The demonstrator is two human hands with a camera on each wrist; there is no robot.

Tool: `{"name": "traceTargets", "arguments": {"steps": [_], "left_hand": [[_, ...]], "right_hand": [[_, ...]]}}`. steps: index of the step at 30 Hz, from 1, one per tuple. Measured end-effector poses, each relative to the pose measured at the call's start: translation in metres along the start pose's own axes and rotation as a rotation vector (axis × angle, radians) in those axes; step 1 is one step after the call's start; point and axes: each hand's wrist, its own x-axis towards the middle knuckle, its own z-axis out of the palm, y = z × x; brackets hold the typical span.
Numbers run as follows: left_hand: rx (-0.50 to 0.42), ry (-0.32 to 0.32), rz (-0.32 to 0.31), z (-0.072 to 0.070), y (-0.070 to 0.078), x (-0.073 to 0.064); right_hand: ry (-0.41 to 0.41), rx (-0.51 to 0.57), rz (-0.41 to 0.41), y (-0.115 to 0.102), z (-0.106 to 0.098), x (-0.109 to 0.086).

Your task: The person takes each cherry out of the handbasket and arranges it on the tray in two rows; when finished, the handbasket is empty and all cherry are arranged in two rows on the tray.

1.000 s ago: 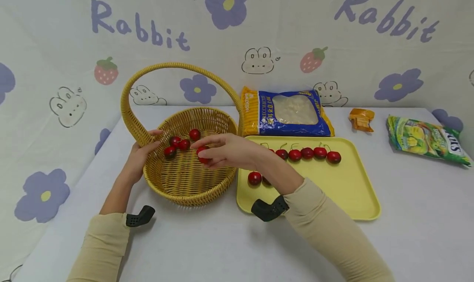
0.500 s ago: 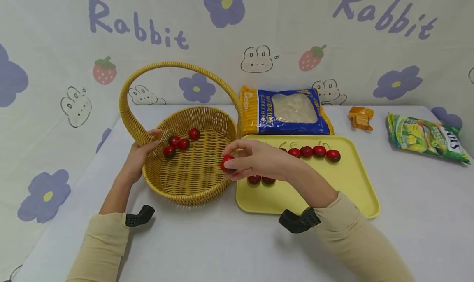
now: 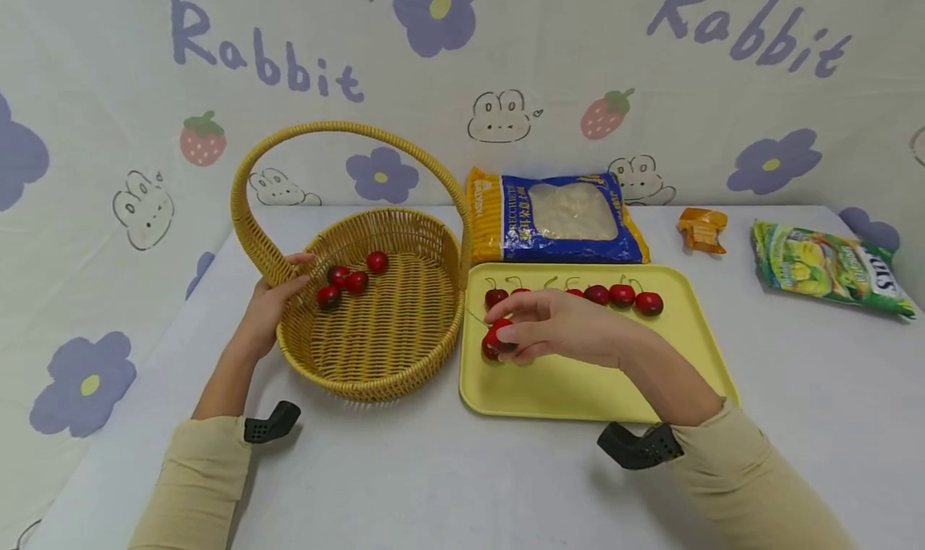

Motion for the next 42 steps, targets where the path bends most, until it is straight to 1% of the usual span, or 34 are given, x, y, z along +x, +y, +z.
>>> {"name": "traceTargets", "arguments": {"steps": [5, 11, 16, 18, 21, 25, 29, 34, 37, 42], "left_hand": [[0.001, -0.004, 0.006, 0.001, 0.000, 0.000], [0.000, -0.003, 0.001, 0.000, 0.001, -0.001], [0.001, -0.001, -0.003, 0.000, 0.002, -0.001], [0.002, 0.000, -0.004, 0.001, 0.002, -0.001], [0.002, 0.000, -0.005, 0.001, 0.002, -0.001], [0.001, 0.000, -0.008, 0.001, 0.002, -0.002], [-0.003, -0.001, -0.009, 0.001, 0.001, -0.002], [-0.001, -0.001, -0.007, 0.001, 0.000, -0.002], [0.003, 0.000, -0.004, 0.001, 0.000, -0.001], [0.012, -0.003, -0.005, 0.001, 0.001, -0.001]], "right_hand": [[0.049, -0.012, 0.032, 0.013, -0.014, -0.014], [0.070, -0.007, 0.050, 0.027, -0.028, -0.028], [0.119, -0.014, 0.085, 0.041, -0.037, -0.033], [0.148, -0.016, 0.106, 0.046, -0.039, -0.033], [0.184, -0.048, 0.121, 0.054, -0.039, -0.030], [0.243, -0.151, 0.147, 0.058, -0.035, -0.026], [0.312, -0.247, 0.190, 0.059, -0.030, -0.019], [0.374, -0.327, 0.240, 0.058, -0.026, -0.011], [0.399, -0.344, 0.256, 0.058, -0.025, -0.008], [0.432, -0.314, 0.257, 0.057, -0.021, -0.007]]}}
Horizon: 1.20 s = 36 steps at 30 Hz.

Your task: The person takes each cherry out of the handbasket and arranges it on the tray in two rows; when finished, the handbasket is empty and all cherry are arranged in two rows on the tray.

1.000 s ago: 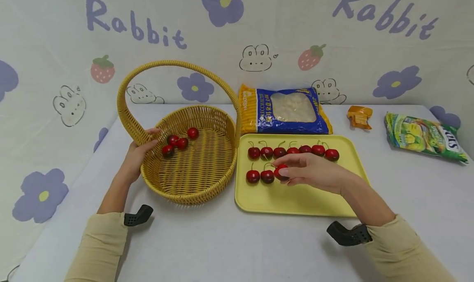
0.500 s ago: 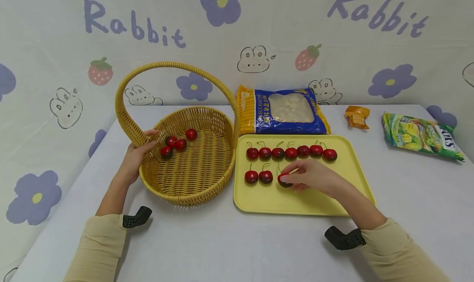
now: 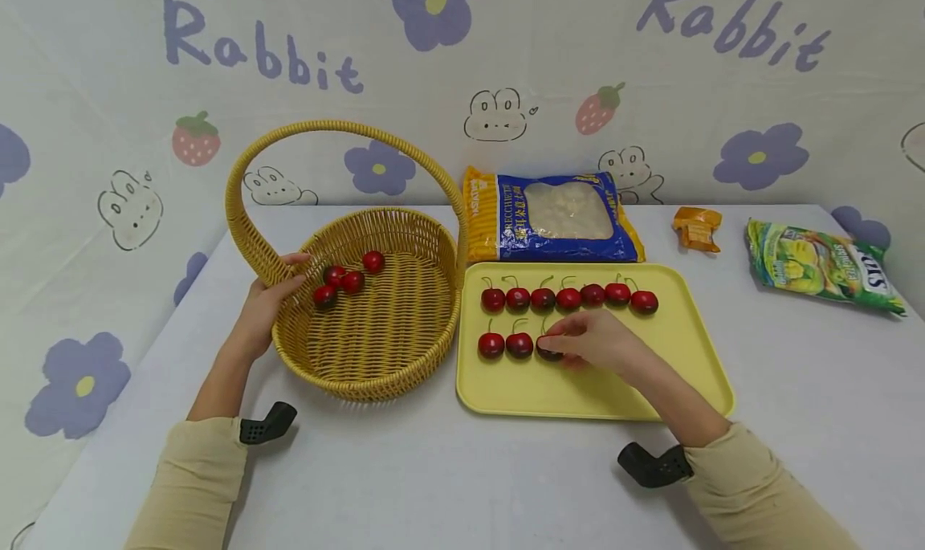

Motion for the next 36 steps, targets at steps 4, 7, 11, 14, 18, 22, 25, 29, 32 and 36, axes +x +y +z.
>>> {"name": "traceTargets", "arguments": {"steps": [4, 7, 11, 14, 18, 22, 25, 29, 32, 36], "left_hand": [[0.002, -0.005, 0.001, 0.000, 0.002, -0.001], [-0.005, -0.007, -0.003, 0.001, 0.003, -0.001], [-0.009, -0.007, -0.009, 0.001, 0.004, -0.003], [-0.007, -0.007, -0.008, 0.001, 0.004, -0.003], [-0.008, -0.007, -0.005, 0.001, 0.004, -0.003], [-0.012, -0.007, -0.003, 0.001, 0.004, -0.003], [-0.013, -0.005, -0.004, 0.001, 0.004, -0.003], [-0.011, -0.007, -0.003, 0.001, 0.003, -0.002], [-0.011, -0.008, 0.000, 0.001, 0.003, -0.002], [-0.014, -0.006, 0.000, 0.001, 0.003, -0.003]], "right_hand": [[0.013, 0.019, 0.003, -0.003, 0.003, -0.002], [0.014, 0.045, 0.003, -0.004, 0.005, -0.003], [0.013, 0.058, 0.000, -0.004, 0.006, -0.003], [0.013, 0.044, -0.005, -0.004, 0.005, -0.004], [0.016, 0.019, -0.019, -0.003, 0.000, -0.007], [0.032, 0.022, -0.023, -0.002, -0.009, -0.010], [0.010, 0.055, -0.040, -0.003, -0.017, -0.012], [-0.087, 0.128, -0.100, -0.007, -0.028, -0.015], [-0.172, 0.200, -0.151, -0.012, -0.034, -0.017], [-0.286, 0.290, -0.220, -0.019, -0.036, -0.018]]}}
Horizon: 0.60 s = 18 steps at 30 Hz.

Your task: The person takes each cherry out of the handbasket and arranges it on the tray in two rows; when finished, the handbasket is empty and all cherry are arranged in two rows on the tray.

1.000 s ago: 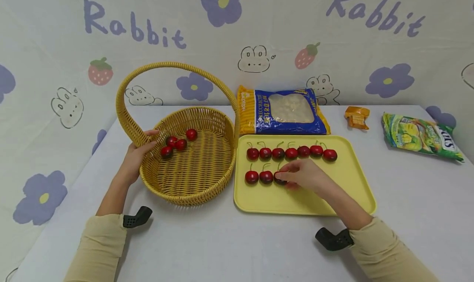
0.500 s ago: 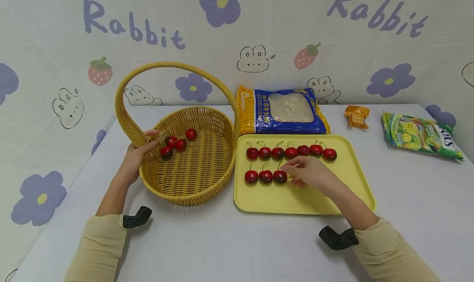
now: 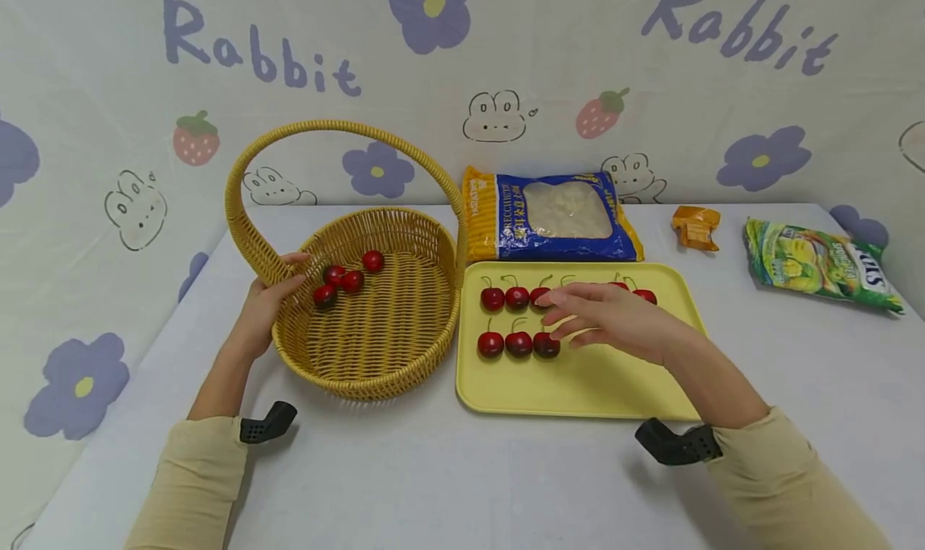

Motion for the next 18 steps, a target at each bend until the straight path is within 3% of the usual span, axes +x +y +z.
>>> {"name": "traceTargets", "arguments": {"steps": [5, 9, 13, 18], "left_hand": [[0.002, 0.004, -0.003, -0.001, 0.000, -0.001], [0.007, 0.006, 0.000, -0.001, 0.000, 0.000], [0.003, 0.003, 0.002, -0.001, -0.002, 0.001], [0.000, 0.001, 0.007, -0.001, -0.002, 0.002]], "right_hand": [[-0.152, 0.100, -0.079, -0.010, 0.009, 0.008], [-0.230, 0.131, -0.117, -0.023, 0.022, 0.018], [-0.262, 0.104, -0.135, -0.036, 0.037, 0.029], [-0.239, 0.057, -0.144, -0.052, 0.055, 0.043]]}}
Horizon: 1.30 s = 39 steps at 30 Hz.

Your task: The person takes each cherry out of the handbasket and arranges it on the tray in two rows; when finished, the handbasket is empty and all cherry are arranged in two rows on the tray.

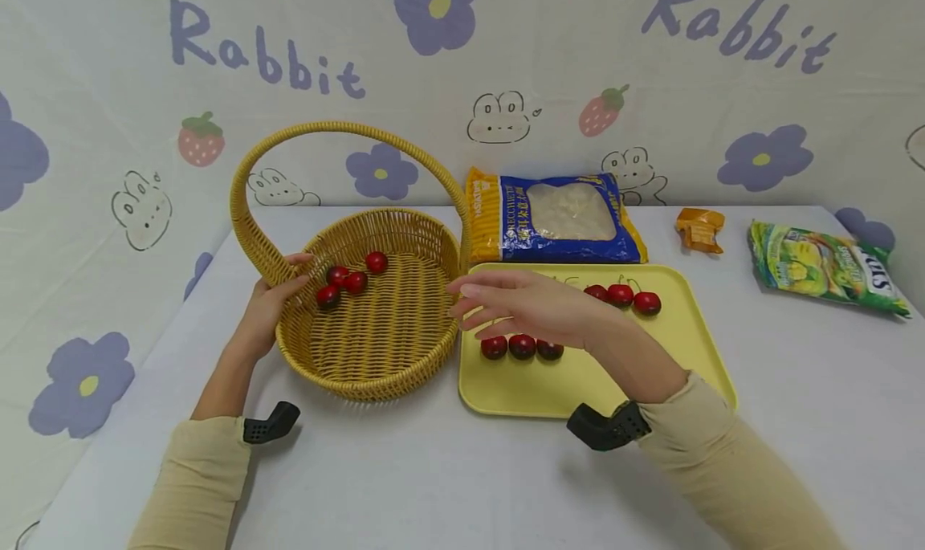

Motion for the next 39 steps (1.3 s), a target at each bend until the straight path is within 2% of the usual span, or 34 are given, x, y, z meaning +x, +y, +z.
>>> {"name": "traceTargets", "arguments": {"steps": [11, 17, 29, 34, 39], "left_hand": [[0.011, 0.002, -0.002, 0.001, 0.001, 0.000], [0.006, 0.002, 0.002, 0.001, -0.001, 0.001], [0.007, 0.003, 0.002, -0.001, -0.003, 0.001], [0.009, -0.001, 0.006, -0.001, -0.003, 0.001], [0.010, -0.001, 0.009, -0.001, -0.002, 0.002]], "right_hand": [[0.111, 0.089, -0.054, -0.026, 0.041, 0.047], [0.228, 0.123, -0.018, -0.038, 0.053, 0.075], [0.395, 0.287, 0.048, -0.054, 0.055, 0.123], [0.432, 0.315, 0.063, -0.052, 0.050, 0.141], [0.491, 0.317, 0.128, -0.048, 0.043, 0.159]]}}
